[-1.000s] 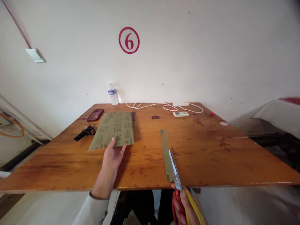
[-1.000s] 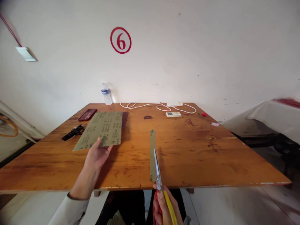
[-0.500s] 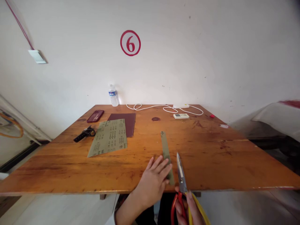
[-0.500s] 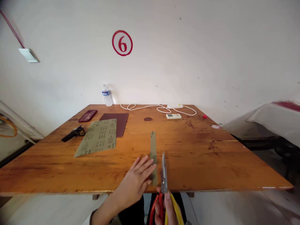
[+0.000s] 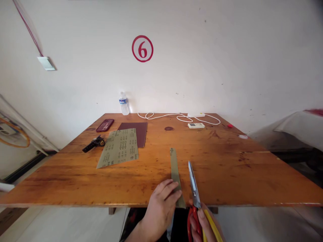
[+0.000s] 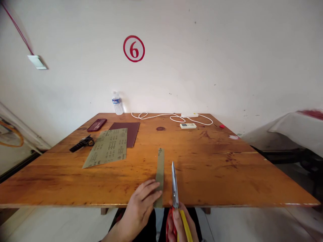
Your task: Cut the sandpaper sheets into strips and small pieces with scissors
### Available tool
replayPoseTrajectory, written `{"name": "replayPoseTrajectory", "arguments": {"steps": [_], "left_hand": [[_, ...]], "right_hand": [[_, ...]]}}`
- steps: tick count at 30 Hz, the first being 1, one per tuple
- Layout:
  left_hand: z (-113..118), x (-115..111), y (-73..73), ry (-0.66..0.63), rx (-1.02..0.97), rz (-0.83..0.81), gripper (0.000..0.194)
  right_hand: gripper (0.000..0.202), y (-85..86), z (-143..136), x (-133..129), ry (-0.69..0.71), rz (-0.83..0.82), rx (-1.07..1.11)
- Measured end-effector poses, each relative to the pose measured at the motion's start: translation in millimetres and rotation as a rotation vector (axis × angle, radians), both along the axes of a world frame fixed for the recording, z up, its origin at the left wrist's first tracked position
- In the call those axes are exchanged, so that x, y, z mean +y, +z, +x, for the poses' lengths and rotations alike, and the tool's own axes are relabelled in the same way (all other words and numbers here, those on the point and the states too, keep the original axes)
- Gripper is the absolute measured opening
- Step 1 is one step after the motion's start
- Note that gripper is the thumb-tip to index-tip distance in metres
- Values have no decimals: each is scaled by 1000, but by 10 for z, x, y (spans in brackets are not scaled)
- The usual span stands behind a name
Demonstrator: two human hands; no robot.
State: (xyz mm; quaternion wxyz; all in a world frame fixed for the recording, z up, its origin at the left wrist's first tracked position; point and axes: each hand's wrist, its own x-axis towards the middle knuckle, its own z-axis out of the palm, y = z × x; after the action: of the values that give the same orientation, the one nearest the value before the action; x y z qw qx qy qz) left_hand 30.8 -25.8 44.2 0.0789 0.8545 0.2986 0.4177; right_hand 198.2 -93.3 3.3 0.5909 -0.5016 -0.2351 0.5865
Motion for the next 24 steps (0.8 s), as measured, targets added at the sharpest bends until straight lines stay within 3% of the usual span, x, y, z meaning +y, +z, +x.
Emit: {"name": "replayPoseTrajectory", "arguments": {"steps": [4, 6, 8, 11, 13, 16, 21, 24], "left_hand": [[-77, 55, 243, 91, -444, -11, 35], [-100, 118, 459, 199, -733, -80, 28], [-122, 218, 701, 221, -1056, -41, 18], [-179, 437, 997, 226, -1230, -46, 7], [-226, 617, 1102, 219, -1241, -187, 5], [-243, 890, 1124, 185, -1246, -462, 13], [-12, 1157, 961, 75, -1191, -873, 27], [185, 1178, 867, 37, -1147, -936, 27]], "right_hand": [[45, 70, 79, 20, 69, 42, 16], [49, 131, 113, 23, 93, 34, 59], [54, 230, 116, 31, 67, 42, 53], [44, 415, 86, 91, 51, 111, -106], [40, 511, 77, 177, 109, 170, -224], [43, 558, 96, 343, 177, 219, -357], [40, 583, 111, 538, 177, 261, -353], [32, 691, 79, 605, 149, 356, -460]]}}
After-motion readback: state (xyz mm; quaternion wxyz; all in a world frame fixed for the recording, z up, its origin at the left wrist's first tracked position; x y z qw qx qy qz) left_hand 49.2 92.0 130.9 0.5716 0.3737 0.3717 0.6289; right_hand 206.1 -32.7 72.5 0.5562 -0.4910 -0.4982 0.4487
